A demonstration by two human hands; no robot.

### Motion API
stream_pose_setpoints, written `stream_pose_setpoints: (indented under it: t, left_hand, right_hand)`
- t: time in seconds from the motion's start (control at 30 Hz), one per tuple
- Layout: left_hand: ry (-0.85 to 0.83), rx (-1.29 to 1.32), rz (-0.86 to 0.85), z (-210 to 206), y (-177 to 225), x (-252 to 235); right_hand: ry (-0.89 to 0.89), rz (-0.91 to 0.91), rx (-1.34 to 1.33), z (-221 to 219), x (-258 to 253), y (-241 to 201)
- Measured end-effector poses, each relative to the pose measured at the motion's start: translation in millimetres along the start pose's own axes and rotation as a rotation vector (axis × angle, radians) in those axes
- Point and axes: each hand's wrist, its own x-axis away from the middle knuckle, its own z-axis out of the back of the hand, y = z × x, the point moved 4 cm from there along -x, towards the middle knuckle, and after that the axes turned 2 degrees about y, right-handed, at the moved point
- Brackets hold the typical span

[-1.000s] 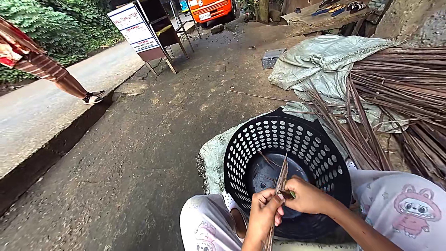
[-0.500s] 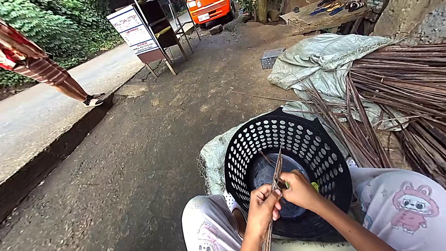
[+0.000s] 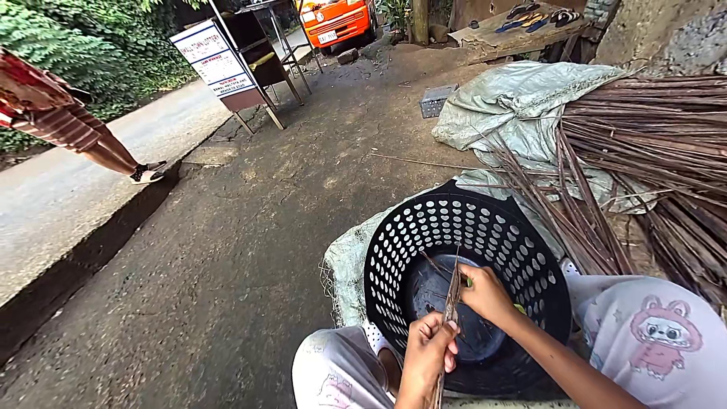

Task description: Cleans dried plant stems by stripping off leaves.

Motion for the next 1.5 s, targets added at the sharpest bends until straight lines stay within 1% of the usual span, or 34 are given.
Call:
stream_pose_setpoints:
  t: [0.07, 0.13, 0.23, 0.27, 0.33, 0.4, 0.43, 0.47, 0.53, 0.57, 0.63, 0.73, 0.83, 0.97, 1.07, 1.17, 1.2, 1.23, 1.3, 1.37, 1.43, 1.5]
  left_hand:
    - [0.000, 0.000, 0.016, 1.0, -2.4, 0.6]
    - [0.016, 0.007, 0.050, 2.6, -3.8, 2.3]
    - [0.044, 0.000, 0.098, 5.9, -0.8, -0.6]
    - [0.034, 0.015, 0.106, 5.6, -0.1, -3.6]
    - [-0.011, 0.085, 0.115, 3.2, 0.4, -8.6]
    - [-0.074, 0.199, 0.133, 0.1, -0.2, -10.8]
    - [-0.116, 0.268, 0.145, -0.9, -0.8, -11.6]
    - [-0.166, 0.339, 0.151, -1.6, -1.8, -12.1]
    - [-0.261, 0.453, 0.161, -3.3, -4.1, -12.3]
    - [-0.300, 0.490, 0.168, -4.7, -4.5, -11.9]
    - [-0.352, 0.552, 0.192, -6.6, -6.4, -11.2]
    - [-0.372, 0.588, 0.219, -7.0, -7.6, -10.8]
    - [-0.377, 0.570, 0.220, -7.0, -5.9, -9.6]
    - [-0.348, 0.556, 0.214, -5.5, -4.4, -8.8]
    - [-0.315, 0.533, 0.231, -3.8, -5.2, -6.1]
    - [-0.320, 0.529, 0.240, -0.9, -6.6, -4.9]
    - [-0.327, 0.559, 0.245, 0.0, -7.0, -4.9]
    - [-0.331, 0.596, 0.258, 0.9, -7.0, -5.1]
    - [-0.348, 0.660, 0.284, 1.0, -6.6, -5.6]
    - [-0.383, 0.720, 0.304, -0.7, -6.8, -6.0]
    - [-0.426, 0.753, 0.312, -3.3, -7.9, -5.9]
    - [-0.450, 0.777, 0.317, -3.9, -9.0, -6.0]
  right_hand:
    - [0.045, -0.074, -0.025, 5.3, -6.6, 5.7]
    - [0.039, -0.159, -0.003, 16.4, -16.8, 13.0]
    - [-0.081, -0.186, 0.057, 25.8, -16.7, 6.2]
    - [-0.106, -0.183, 0.042, 28.9, -13.1, 3.1]
    - [-0.140, -0.136, -0.076, 35.1, -3.5, -1.4]
    - [-0.179, -0.002, -0.245, 36.8, 7.5, -4.3]
    - [-0.245, 0.059, -0.361, 35.3, 11.8, -5.3]
    - [-0.354, 0.085, -0.485, 33.2, 15.4, -6.2]
    - [-0.554, 0.101, -0.612, 25.5, 18.7, -5.4]
    - [-0.611, 0.099, -0.635, 22.1, 18.5, -4.7]
    - [-0.653, 0.100, -0.683, 17.4, 15.4, -2.8]
    - [-0.600, 0.105, -0.753, 16.7, 10.6, -1.9]
    - [-0.451, 0.121, -0.785, 18.2, 5.4, -4.3]
    - [-0.318, 0.146, -0.775, 20.7, -1.7, -5.6]
    - [-0.136, 0.106, -0.768, 29.7, -10.6, -1.8]
    - [-0.008, 0.004, -0.811, 39.6, -18.2, 3.7]
    - [-0.031, -0.028, -0.810, 41.1, -17.5, 4.0]
    - [-0.114, -0.045, -0.791, 40.6, -14.3, 2.7]
    - [-0.371, -0.021, -0.741, 32.4, -4.6, -2.4]
    - [-0.558, 0.015, -0.736, 18.9, 3.6, -6.2]
    - [-0.625, 0.039, -0.756, 7.7, 6.7, -6.8]
    - [-0.607, 0.038, -0.793, 4.3, 5.7, -7.2]
